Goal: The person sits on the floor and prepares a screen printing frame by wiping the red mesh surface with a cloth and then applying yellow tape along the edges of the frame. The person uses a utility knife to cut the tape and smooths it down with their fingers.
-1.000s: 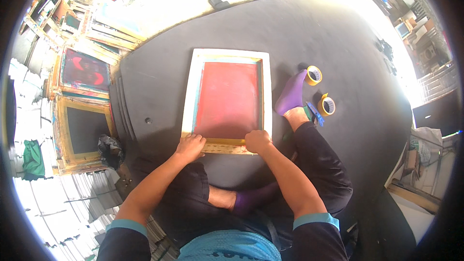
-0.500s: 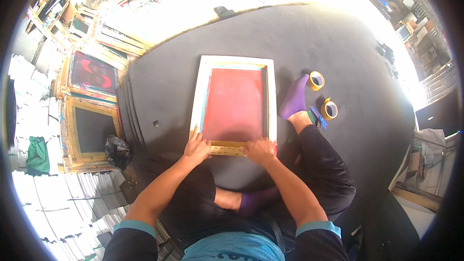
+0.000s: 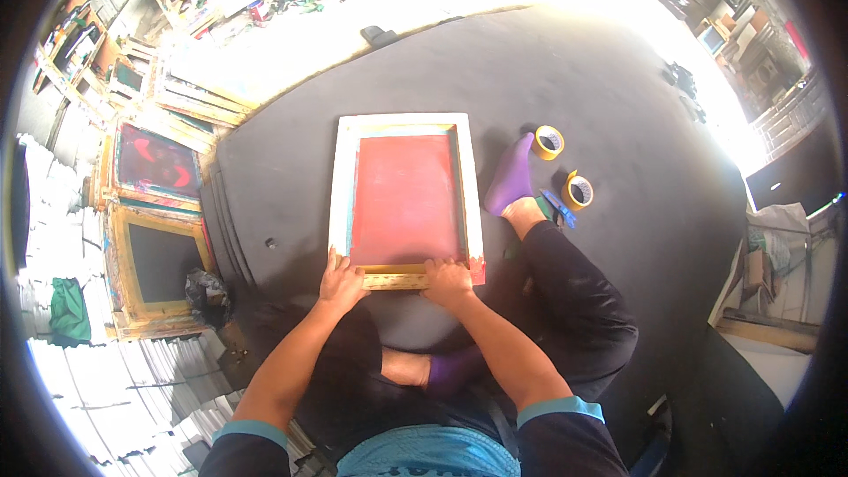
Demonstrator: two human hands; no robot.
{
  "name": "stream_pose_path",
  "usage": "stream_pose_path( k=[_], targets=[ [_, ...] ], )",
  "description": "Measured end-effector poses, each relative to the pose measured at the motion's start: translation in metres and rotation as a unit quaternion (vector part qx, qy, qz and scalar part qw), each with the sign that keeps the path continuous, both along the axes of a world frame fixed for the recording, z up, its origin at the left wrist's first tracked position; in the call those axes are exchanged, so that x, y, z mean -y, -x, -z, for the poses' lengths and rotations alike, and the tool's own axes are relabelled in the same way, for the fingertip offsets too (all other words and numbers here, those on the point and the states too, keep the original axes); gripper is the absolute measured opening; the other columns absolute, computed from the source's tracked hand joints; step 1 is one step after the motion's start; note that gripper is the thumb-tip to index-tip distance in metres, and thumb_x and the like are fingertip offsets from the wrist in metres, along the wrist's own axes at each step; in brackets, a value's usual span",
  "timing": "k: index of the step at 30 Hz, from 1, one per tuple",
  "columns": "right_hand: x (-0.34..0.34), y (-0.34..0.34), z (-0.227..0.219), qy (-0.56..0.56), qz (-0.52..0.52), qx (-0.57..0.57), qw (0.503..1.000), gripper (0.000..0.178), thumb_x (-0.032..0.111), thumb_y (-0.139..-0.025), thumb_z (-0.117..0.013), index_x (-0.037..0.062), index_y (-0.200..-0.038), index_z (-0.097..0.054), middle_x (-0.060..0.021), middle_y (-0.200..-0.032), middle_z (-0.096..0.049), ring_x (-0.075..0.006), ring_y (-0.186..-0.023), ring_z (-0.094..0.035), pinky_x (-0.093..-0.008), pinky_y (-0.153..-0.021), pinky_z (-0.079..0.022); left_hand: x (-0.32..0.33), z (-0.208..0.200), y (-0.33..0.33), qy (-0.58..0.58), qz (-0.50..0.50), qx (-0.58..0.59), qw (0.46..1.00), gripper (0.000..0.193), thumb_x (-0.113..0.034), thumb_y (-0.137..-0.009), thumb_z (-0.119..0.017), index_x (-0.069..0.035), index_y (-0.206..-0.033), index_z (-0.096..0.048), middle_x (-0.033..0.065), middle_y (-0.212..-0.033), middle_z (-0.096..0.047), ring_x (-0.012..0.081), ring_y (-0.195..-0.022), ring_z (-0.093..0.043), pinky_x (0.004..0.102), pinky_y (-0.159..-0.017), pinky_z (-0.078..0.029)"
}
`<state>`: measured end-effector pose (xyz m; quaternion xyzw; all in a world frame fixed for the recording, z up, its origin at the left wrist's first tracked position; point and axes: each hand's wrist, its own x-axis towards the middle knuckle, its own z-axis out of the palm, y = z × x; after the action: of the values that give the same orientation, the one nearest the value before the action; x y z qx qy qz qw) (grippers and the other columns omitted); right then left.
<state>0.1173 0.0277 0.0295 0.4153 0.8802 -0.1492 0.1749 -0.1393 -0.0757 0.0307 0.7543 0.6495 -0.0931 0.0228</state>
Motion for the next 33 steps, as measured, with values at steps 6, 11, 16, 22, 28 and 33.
stream_pose_path(
  k=[6, 11, 16, 22, 28, 33],
  targets=[
    [0.001, -0.014, -0.003, -0.047, -0.003, 0.059, 0.997, 0.07, 0.058, -0.08, -0.083, 0.0096, -0.126, -0.062, -0.0112, -0.123, -0.069, -0.0311, -0.119, -0.066, -0.0555, -0.106, -0.046, -0.001, 0.0, -0.001, 0.015, -0.011, 0.007, 1.0, 0.057, -0.051, -0.079, -0.085, -0.007, -0.114, -0.08, 0.0095, -0.114, -0.076, 0.0287, -0.127, -0.06, 0.0605, -0.129, -0.02],
    [0.005, -0.005, -0.02, -0.038, 0.007, -0.032, 0.999, 0.068, 0.047, -0.079, -0.089, 0.0072, -0.125, -0.06, -0.0136, -0.122, -0.066, -0.0335, -0.121, -0.064, -0.0495, -0.105, -0.05, -0.001, -0.007, 0.004, 0.042, -0.023, 0.012, 0.999, 0.058, -0.053, -0.081, -0.083, -0.006, -0.115, -0.079, 0.0095, -0.113, -0.076, 0.0281, -0.129, -0.059, 0.0613, -0.127, -0.024],
    [-0.001, -0.021, 0.0, -0.046, 0.02, -0.078, 0.996, 0.073, 0.054, -0.071, -0.091, 0.0095, -0.121, -0.061, -0.0128, -0.119, -0.067, -0.0315, -0.119, -0.065, -0.0537, -0.104, -0.048, 0.003, -0.005, 0.002, 0.021, -0.012, -0.013, 1.0, 0.059, -0.055, -0.083, -0.081, -0.006, -0.115, -0.078, 0.0087, -0.113, -0.076, 0.0262, -0.126, -0.06, 0.0636, -0.126, -0.025],
    [0.003, -0.029, 0.02, -0.04, 0.035, -0.123, 0.991, 0.075, 0.046, -0.071, -0.093, 0.0065, -0.126, -0.061, -0.0137, -0.121, -0.066, -0.0325, -0.123, -0.063, -0.0515, -0.107, -0.048, 0.007, -0.014, -0.009, 0.057, -0.037, -0.023, 0.997, 0.06, -0.054, -0.082, -0.083, -0.005, -0.117, -0.078, 0.0085, -0.111, -0.076, 0.0253, -0.127, -0.061, 0.0645, -0.125, -0.025],
    [0.02, -0.025, 0.017, -0.172, -0.066, -0.182, 0.966, 0.065, 0.042, -0.077, -0.088, 0.0065, -0.125, -0.062, -0.0127, -0.121, -0.065, -0.0326, -0.121, -0.062, -0.0468, -0.105, -0.05, 0.004, -0.032, -0.039, 0.027, -0.068, 0.028, 0.997, 0.065, -0.054, -0.078, -0.085, -0.005, -0.12, -0.074, 0.0103, -0.116, -0.074, 0.0302, -0.122, -0.062, 0.0586, -0.123, -0.029],
    [0.023, -0.006, -0.008, -0.047, -0.021, -0.088, 0.995, 0.07, 0.048, -0.082, -0.085, 0.0057, -0.132, -0.06, -0.0127, -0.127, -0.064, -0.0303, -0.128, -0.059, -0.046, -0.108, -0.05, 0.007, 0.003, -0.043, 0.021, -0.06, 0.138, 0.988, 0.054, -0.041, -0.076, -0.09, -0.007, -0.113, -0.072, 0.0101, -0.112, -0.068, 0.03, -0.114, -0.064, 0.0473, -0.103, -0.051]
  ],
)
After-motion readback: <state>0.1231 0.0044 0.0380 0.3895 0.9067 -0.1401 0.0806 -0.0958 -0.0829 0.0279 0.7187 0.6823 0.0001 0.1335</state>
